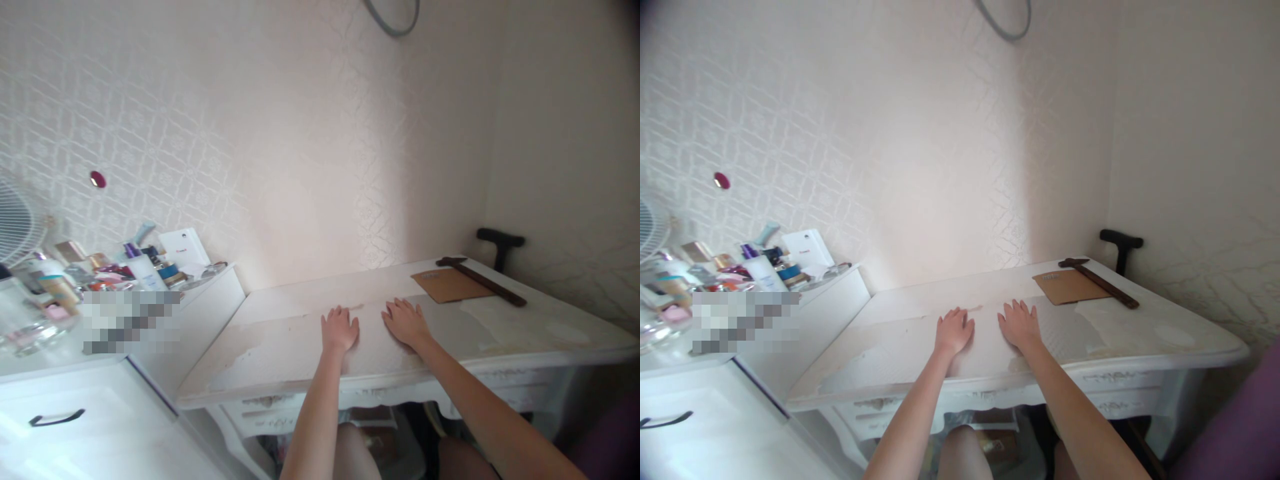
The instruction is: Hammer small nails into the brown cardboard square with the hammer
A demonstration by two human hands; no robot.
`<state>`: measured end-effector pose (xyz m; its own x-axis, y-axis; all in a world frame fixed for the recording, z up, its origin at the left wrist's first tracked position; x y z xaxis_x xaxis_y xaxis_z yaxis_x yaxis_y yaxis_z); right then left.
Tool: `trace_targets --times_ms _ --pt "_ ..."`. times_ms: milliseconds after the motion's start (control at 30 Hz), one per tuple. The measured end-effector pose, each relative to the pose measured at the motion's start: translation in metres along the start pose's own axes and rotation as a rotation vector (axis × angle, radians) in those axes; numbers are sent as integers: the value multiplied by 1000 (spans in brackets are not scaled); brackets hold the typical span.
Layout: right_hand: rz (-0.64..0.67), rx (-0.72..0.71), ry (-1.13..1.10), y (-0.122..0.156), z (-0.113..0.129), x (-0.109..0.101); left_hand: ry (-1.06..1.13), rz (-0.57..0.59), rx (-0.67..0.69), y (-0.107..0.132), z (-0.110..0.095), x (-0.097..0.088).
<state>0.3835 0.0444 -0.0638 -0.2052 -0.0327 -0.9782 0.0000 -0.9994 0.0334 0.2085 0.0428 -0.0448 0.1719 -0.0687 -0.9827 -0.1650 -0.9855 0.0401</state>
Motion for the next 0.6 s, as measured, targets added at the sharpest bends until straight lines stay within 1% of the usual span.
trace_targets --times_ms 600 --pt "4 4 5 0 0 -1 -16 -1 -1 2 -1 -2"
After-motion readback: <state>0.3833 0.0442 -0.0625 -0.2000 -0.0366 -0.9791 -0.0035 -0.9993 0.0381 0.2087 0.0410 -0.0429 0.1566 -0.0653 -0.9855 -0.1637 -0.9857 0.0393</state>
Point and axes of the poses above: each hand's wrist, its own y-axis away from the middle knuckle, its own x-axis out of the palm, z = x × y, the point moved 2 cm from there along -y, towards the middle knuckle, and after that the axes turned 12 degrees about z, right-handed, at the moved point
